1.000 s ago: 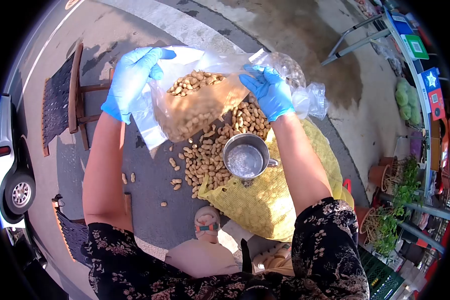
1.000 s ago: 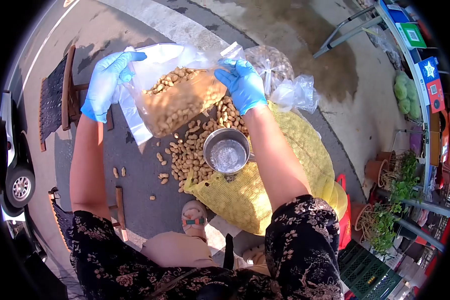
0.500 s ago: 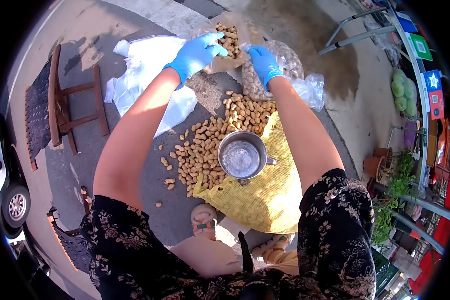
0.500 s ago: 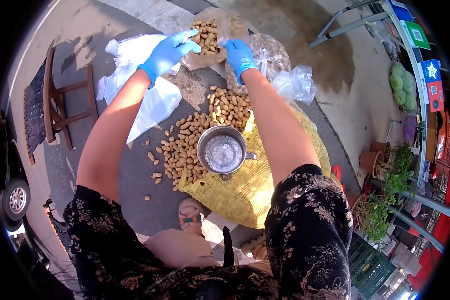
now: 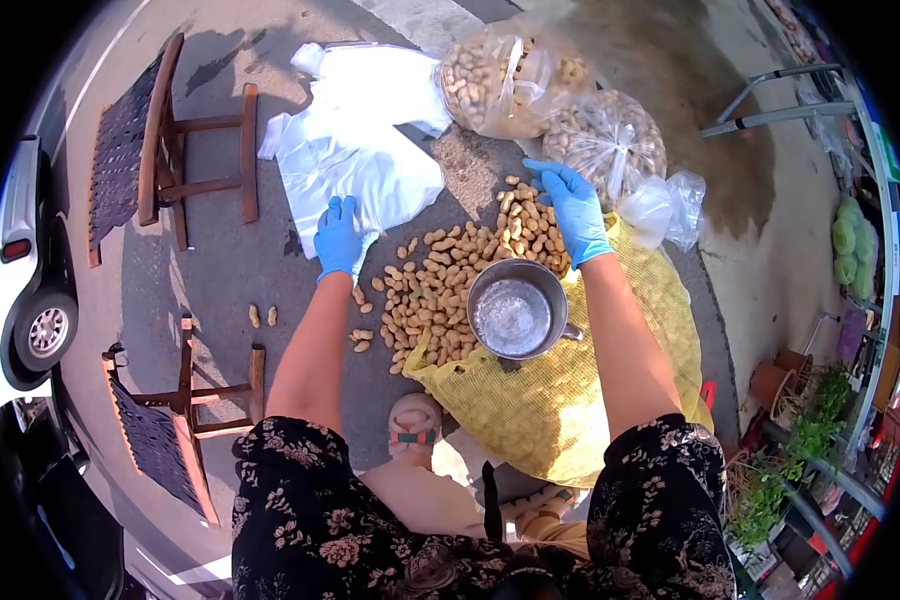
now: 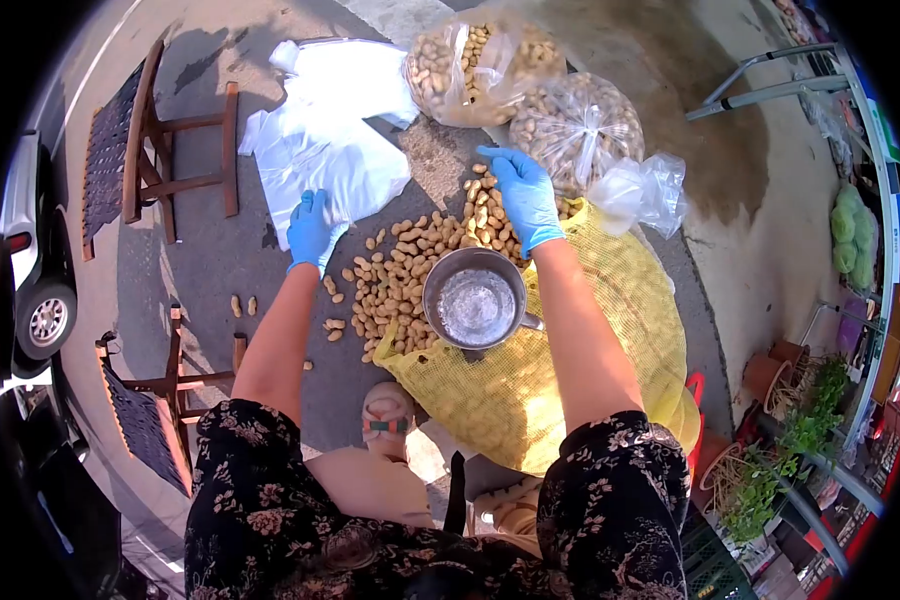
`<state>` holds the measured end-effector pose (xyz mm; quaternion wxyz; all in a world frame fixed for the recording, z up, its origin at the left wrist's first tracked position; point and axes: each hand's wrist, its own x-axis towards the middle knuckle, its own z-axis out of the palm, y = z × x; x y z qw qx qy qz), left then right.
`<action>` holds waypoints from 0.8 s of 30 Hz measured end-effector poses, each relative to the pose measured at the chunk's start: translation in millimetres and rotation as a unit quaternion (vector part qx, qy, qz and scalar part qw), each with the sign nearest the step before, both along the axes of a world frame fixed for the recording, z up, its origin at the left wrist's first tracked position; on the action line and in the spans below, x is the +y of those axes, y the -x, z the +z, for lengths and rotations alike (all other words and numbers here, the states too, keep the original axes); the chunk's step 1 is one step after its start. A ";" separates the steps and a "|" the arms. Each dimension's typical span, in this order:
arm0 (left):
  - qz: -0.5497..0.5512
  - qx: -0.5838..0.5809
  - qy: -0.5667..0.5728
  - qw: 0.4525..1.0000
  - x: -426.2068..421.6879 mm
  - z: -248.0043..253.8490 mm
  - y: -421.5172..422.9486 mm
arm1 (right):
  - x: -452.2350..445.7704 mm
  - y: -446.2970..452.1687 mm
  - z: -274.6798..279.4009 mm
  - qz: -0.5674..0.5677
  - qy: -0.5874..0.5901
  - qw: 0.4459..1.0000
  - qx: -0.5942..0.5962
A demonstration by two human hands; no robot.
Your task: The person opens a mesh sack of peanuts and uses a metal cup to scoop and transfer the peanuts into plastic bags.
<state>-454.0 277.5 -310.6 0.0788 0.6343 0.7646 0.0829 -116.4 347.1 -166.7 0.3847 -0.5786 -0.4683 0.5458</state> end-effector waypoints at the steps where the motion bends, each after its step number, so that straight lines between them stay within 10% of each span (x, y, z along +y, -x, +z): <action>1: -0.008 -0.025 -0.002 1.000 -5.8 -11.7 17.6 | -9.9 11.3 15.7 -0.014 0.052 0.998 0.033; 5: 0.198 -0.305 -0.052 0.930 3.5 27.6 17.8 | -44.1 38.5 33.6 0.025 0.038 0.996 0.083; 8: 0.132 -0.457 -0.137 0.869 7.8 99.2 -4.2 | -73.0 58.6 44.9 0.106 -0.009 0.992 0.069; 12: 0.008 -0.540 -0.153 0.828 -35.9 167.7 -78.5 | -90.6 84.2 65.8 0.075 0.213 0.951 0.211; 16: -0.236 -0.363 -0.194 0.880 -72.7 192.7 -107.1 | -107.8 85.6 45.5 -0.012 0.115 0.954 0.278; 17: -0.122 -0.466 -0.149 0.864 -73.9 193.4 -106.4 | -111.1 80.2 44.1 -0.038 0.088 0.954 0.283; 19: 0.115 -0.635 -0.045 0.762 -79.8 187.9 -104.4 | -124.0 64.4 66.9 0.040 -0.007 0.981 0.191; 22: 0.203 -0.847 0.223 0.437 -42.8 163.3 -94.2 | -153.0 51.7 79.9 0.146 -0.116 0.981 0.048; 24: 0.118 -0.881 0.193 0.415 -0.4 147.7 -100.8 | -166.0 42.8 74.8 0.178 -0.103 0.979 -0.001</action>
